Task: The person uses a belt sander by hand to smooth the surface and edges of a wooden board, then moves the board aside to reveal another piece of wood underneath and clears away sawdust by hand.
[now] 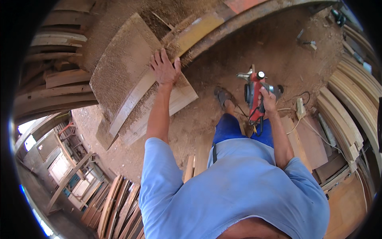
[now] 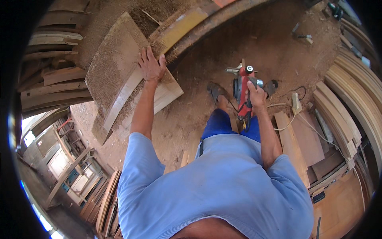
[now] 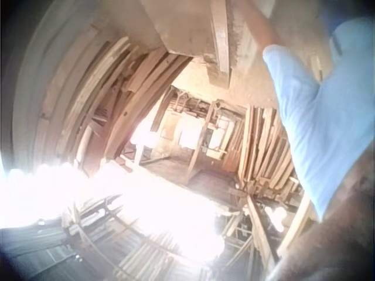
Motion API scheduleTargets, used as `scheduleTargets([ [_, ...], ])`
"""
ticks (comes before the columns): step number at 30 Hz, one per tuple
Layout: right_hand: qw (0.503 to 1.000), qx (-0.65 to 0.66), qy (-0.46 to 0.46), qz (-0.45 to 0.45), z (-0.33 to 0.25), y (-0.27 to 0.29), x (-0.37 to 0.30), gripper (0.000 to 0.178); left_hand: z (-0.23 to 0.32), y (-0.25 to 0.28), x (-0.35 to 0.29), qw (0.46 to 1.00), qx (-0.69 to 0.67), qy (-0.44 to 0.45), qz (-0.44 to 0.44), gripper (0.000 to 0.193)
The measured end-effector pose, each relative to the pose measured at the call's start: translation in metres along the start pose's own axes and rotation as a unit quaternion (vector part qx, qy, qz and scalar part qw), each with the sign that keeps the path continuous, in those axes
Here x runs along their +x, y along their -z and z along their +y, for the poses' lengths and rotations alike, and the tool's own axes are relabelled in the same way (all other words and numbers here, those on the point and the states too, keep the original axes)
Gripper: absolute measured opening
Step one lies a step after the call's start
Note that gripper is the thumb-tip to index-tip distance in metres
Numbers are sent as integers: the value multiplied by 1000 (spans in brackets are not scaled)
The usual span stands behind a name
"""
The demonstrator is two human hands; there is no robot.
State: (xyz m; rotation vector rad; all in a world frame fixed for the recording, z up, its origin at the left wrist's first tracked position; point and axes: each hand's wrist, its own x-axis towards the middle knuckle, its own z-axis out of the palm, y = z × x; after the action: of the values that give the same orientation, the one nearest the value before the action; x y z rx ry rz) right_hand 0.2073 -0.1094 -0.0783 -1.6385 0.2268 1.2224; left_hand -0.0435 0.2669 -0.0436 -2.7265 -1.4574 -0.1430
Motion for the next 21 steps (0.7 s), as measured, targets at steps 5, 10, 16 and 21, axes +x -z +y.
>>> scheduleTargets([
  [5,998,26,-51,0,43,23,38,24,-7,-1,2,999,26,-29,-2,78],
  [10,995,35,-89,11,72,53,90,23,-19,-2,9,998,28,-62,-13,80],
  [16,996,43,-77,10,108,95,140,26,-13,11,9,997,37,-44,-54,89],
  [21,995,14,-89,46,156,123,185,34,-18,16,8,995,61,-28,-70,100],
])
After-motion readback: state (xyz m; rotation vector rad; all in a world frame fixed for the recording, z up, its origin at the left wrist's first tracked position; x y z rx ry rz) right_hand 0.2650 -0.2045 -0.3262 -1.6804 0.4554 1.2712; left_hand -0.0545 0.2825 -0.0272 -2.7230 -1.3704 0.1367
